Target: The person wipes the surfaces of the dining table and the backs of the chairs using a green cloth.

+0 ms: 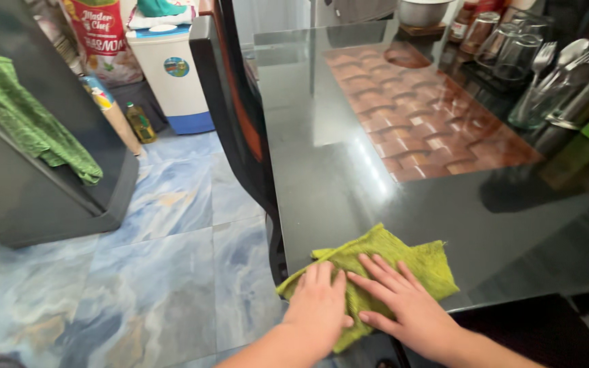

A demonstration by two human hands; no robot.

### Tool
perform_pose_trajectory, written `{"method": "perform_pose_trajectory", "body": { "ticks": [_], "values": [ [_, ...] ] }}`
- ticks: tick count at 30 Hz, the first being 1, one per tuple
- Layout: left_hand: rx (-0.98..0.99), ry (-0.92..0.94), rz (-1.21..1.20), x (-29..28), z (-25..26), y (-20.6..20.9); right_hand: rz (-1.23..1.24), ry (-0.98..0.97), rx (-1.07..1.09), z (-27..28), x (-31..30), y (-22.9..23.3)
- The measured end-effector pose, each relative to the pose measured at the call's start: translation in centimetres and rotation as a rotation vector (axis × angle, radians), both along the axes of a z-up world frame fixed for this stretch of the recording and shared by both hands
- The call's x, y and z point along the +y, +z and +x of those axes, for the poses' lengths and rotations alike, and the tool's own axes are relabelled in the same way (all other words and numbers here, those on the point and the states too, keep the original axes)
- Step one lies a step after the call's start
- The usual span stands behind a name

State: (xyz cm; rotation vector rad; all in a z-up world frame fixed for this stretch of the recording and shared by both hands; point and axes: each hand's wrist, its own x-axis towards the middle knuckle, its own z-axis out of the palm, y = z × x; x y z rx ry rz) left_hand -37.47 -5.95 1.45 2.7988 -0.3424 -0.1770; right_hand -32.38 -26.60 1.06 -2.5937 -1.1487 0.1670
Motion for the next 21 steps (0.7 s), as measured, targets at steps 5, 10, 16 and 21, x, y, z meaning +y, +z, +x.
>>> {"method": "perform_pose_trajectory", "body": {
  "ticks": [5,10,16,21],
  "values": [
    [0.049,-0.031,0.028,-1.7,1.5,-0.8,0.054,-0.127,-0.043,0.7,-1.7,-0.5],
    [0.106,-0.049,0.036,-1.8,5.1,-1.1,-0.123,-0.102,0.023,4.9,-1.4,-0.2],
    [0.241,-0.041,0.119,-1.1,14.0,-0.2,-0.149,-0.071,0.021,13.0,-0.7,-1.1],
    [0.269,0.018,0.155,-0.5,21.5,-1.0,-0.157,-0.019,-0.011,21.2,-0.1,-2.3]
  ]
}}
